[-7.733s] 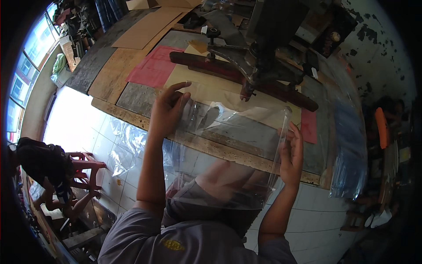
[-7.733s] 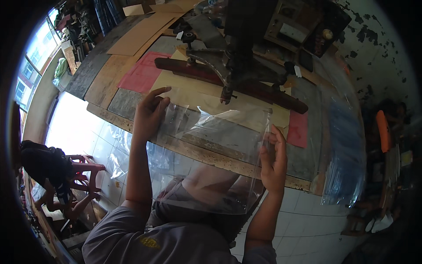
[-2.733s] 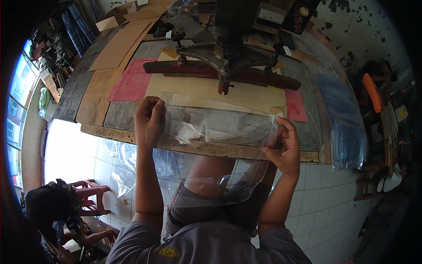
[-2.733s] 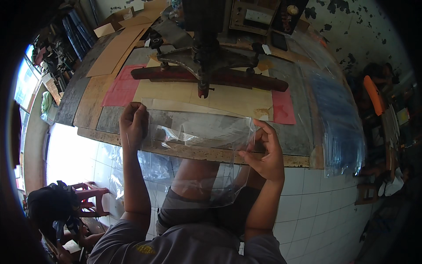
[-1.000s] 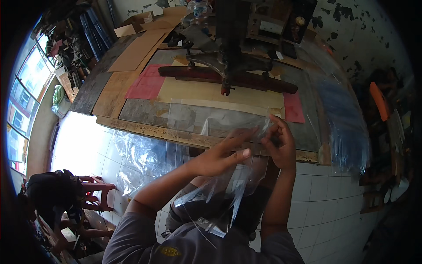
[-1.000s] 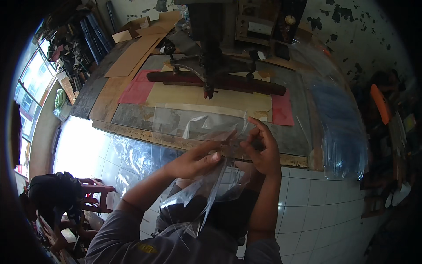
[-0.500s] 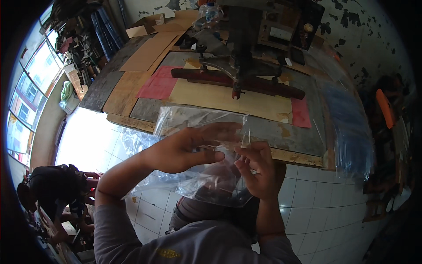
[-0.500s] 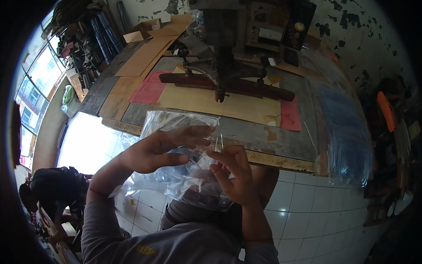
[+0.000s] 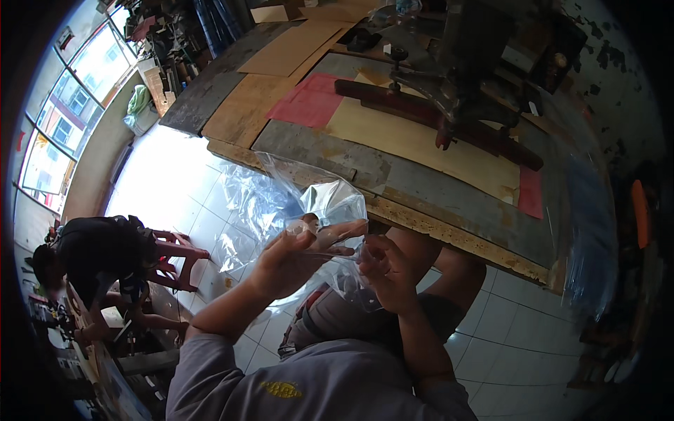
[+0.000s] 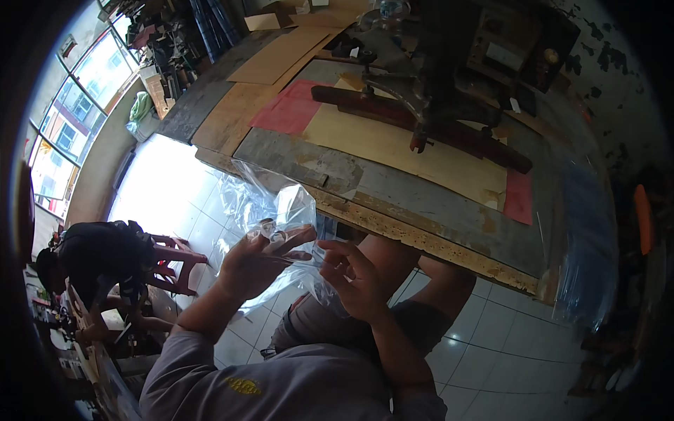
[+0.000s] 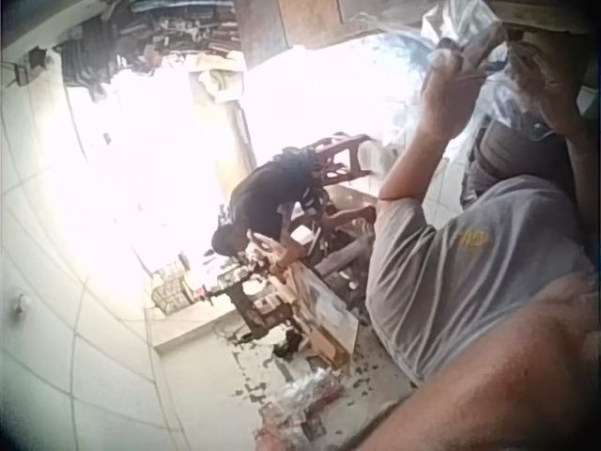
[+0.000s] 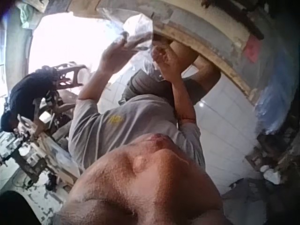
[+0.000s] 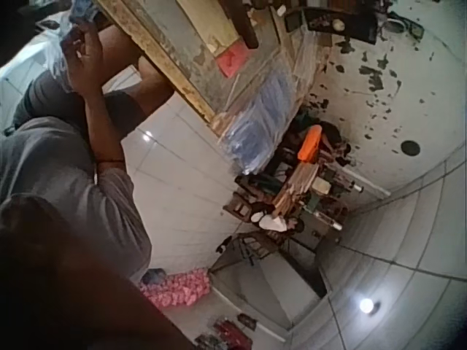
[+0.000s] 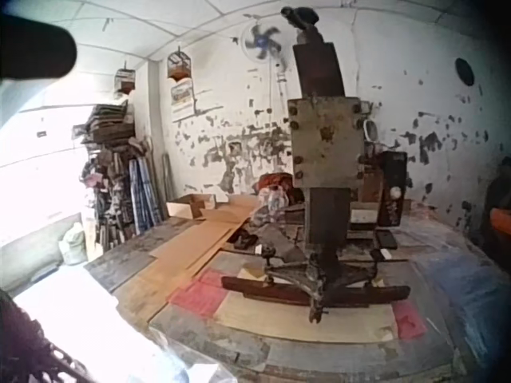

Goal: The person folds and aligns clear plastic sheets on a wooden work table, placing them under a press machine by hand.

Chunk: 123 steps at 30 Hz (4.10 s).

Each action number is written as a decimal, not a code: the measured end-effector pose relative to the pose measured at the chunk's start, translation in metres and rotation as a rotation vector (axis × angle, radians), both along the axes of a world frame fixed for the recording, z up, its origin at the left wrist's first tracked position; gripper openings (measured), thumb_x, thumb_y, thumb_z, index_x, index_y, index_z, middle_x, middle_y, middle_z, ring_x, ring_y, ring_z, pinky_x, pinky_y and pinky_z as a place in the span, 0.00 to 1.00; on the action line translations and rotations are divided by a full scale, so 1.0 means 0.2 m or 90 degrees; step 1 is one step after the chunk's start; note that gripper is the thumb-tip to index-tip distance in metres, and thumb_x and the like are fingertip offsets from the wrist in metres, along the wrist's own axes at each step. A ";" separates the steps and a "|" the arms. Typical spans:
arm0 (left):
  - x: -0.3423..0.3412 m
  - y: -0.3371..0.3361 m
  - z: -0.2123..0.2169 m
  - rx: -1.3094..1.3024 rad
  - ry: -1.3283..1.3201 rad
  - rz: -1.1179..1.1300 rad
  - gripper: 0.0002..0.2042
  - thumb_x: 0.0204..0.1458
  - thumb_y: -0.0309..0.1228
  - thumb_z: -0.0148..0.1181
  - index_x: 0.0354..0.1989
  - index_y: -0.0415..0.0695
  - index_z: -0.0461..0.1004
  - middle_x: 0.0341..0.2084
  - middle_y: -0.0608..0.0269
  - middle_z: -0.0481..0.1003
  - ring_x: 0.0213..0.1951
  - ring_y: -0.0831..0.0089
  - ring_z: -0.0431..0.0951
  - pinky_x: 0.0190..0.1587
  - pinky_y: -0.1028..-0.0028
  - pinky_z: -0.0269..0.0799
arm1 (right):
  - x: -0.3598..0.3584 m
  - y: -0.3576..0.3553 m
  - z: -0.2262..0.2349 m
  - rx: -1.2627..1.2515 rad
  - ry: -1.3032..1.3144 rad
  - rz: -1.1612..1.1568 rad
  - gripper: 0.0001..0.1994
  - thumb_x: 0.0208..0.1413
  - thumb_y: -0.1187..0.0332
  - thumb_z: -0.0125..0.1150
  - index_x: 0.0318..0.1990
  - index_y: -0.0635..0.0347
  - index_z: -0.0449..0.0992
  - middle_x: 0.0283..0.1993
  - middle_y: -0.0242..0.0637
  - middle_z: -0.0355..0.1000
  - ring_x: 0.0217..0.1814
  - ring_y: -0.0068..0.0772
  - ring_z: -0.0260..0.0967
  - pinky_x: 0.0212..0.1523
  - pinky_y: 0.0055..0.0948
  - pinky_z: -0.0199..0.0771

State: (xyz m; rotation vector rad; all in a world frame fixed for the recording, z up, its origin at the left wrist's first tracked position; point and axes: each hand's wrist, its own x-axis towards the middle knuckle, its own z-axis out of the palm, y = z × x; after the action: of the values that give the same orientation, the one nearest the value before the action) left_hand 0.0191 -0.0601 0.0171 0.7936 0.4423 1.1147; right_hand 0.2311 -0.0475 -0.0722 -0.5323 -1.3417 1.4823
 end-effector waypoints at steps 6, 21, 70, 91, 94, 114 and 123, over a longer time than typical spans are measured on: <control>0.04 -0.06 -0.18 -0.012 -0.176 0.046 0.19 0.68 0.43 0.45 0.59 0.48 0.74 0.51 0.47 0.79 0.66 0.47 0.68 0.71 0.46 0.49 | 0.02 0.07 0.03 0.050 -0.079 -0.004 0.14 0.66 0.71 0.62 0.57 0.62 0.76 0.42 0.31 0.70 0.43 0.21 0.68 0.49 0.23 0.69; 0.01 0.05 0.00 0.153 0.055 0.053 0.31 0.59 0.33 0.58 0.67 0.51 0.49 0.69 0.25 0.58 0.70 0.43 0.63 0.68 0.53 0.58 | 0.09 0.06 0.02 -0.066 -0.145 0.028 0.13 0.70 0.68 0.59 0.56 0.65 0.75 0.42 0.32 0.68 0.39 0.17 0.68 0.40 0.20 0.70; -0.05 0.09 0.22 0.797 0.921 0.791 0.13 0.38 0.47 0.77 0.30 0.59 0.82 0.32 0.71 0.75 0.37 0.69 0.73 0.50 0.65 0.62 | 0.27 -0.17 0.08 -0.209 -0.157 0.352 0.44 0.58 0.74 0.70 0.77 0.62 0.47 0.59 0.50 0.73 0.61 0.38 0.74 0.64 0.38 0.72; 0.29 0.19 0.15 0.978 0.721 0.322 0.13 0.48 0.33 0.69 0.39 0.43 0.77 0.27 0.69 0.74 0.27 0.76 0.78 0.26 0.74 0.69 | 0.35 -0.04 0.54 0.313 -0.421 -0.266 0.21 0.50 0.63 0.78 0.49 0.64 0.82 0.47 0.40 0.80 0.51 0.39 0.78 0.55 0.33 0.75; 0.34 0.20 0.14 0.960 0.706 0.326 0.13 0.48 0.33 0.70 0.40 0.43 0.76 0.27 0.69 0.74 0.26 0.75 0.78 0.26 0.73 0.69 | 0.35 -0.04 0.54 0.312 -0.435 -0.316 0.19 0.50 0.65 0.78 0.47 0.65 0.83 0.41 0.39 0.80 0.45 0.34 0.77 0.49 0.30 0.75; 0.43 0.17 0.17 0.577 0.612 0.268 0.07 0.51 0.31 0.71 0.33 0.42 0.80 0.33 0.62 0.77 0.37 0.63 0.81 0.38 0.66 0.76 | 0.36 0.00 0.51 0.348 -0.408 -0.404 0.12 0.48 0.69 0.79 0.39 0.58 0.85 0.36 0.32 0.81 0.38 0.30 0.76 0.41 0.29 0.72; 0.45 0.17 0.10 0.604 0.548 0.314 0.08 0.50 0.24 0.73 0.36 0.39 0.79 0.32 0.60 0.77 0.35 0.65 0.81 0.36 0.68 0.76 | 0.39 0.01 0.52 0.341 -0.373 -0.348 0.16 0.45 0.66 0.80 0.42 0.57 0.85 0.38 0.31 0.81 0.40 0.29 0.77 0.41 0.28 0.73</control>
State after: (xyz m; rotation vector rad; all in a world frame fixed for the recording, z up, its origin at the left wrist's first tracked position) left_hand 0.1091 -0.0266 0.0368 2.1156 0.8686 1.4079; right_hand 0.3082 -0.0452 0.0321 -0.9243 -1.7749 0.4930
